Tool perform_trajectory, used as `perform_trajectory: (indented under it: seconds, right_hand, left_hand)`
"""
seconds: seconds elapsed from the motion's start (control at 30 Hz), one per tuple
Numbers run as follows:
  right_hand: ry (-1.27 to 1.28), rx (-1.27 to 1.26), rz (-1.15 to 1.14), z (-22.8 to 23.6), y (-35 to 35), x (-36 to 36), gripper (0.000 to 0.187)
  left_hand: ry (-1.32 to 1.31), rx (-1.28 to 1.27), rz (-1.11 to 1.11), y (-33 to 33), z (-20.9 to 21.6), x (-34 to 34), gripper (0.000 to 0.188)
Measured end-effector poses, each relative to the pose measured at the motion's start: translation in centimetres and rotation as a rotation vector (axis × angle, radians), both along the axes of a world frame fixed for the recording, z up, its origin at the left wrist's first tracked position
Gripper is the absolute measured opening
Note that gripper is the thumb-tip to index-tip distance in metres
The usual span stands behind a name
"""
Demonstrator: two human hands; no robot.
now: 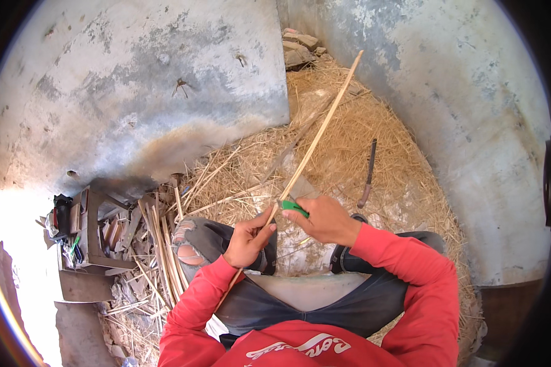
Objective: The person shapes a long thin wood strip, first using a small green utility knife to shave edges and then using a larger saw-like blade to scrape and thin the material.
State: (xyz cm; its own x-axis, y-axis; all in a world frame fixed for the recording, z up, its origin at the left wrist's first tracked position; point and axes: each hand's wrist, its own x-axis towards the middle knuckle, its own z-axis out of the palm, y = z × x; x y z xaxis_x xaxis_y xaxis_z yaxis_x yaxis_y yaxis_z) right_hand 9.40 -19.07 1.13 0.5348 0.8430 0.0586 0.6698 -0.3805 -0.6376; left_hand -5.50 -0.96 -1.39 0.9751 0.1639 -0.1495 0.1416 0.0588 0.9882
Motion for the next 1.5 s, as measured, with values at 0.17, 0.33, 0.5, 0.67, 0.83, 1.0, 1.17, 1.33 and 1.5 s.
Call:
perform_trajectory:
  seconds: [0.17, 0.33, 0.5, 0.67, 0.83, 1.0, 1.17, 1.33, 1.5]
  right_hand:
    - [-0.067, 0.003, -0.076, 1.5, 0.2, 2.2, 0.052]
    - [-0.224, 0.024, 0.021, -0.2, -0.2, 0.2, 0.048]
    - [-0.132, 0.065, -0.114, 1.2, 0.0, 2.6, 0.049]
    - [-0.202, -0.043, -0.069, 0.1, -0.2, 1.5, 0.047]
    - [-0.355, 0.013, -0.271, -3.4, -0.3, 8.0, 0.040]
    - [-0.057, 0.165, -0.932, -0.4, -14.5, 26.2, 0.055]
    - [-0.150, 0.157, -0.661, 3.6, -9.9, 18.7, 0.063]
    - [-0.039, 0.112, -0.113, 2.7, -2.6, 5.7, 0.051]
    - [-0.056, -0.050, -0.061, 0.9, -1.5, 1.1, 0.043]
  left_hand:
    - [0.000, 0.012, 0.035, 0.0, -0.3, 0.3, 0.047]
    - [0.002, -0.038, 0.005, 0.0, -0.4, 0.2, 0.048]
    - [0.007, -0.046, 0.021, 0.0, -0.3, 0.6, 0.049]
    - [0.009, -0.016, 0.007, -0.1, -0.2, 0.1, 0.049]
    - [0.048, 0.125, 0.018, 0.2, -0.1, 0.1, 0.047]
    - [0.014, -0.042, -0.100, 0.7, -1.3, -2.7, 0.045]
    - [0.018, -0.155, -0.014, 0.3, -0.5, -1.2, 0.046]
    - [-0.030, -0.123, -0.013, -0.7, -0.5, -0.1, 0.047]
    - [0.024, -0.115, 0.004, -0.4, -0.7, -0.4, 0.047]
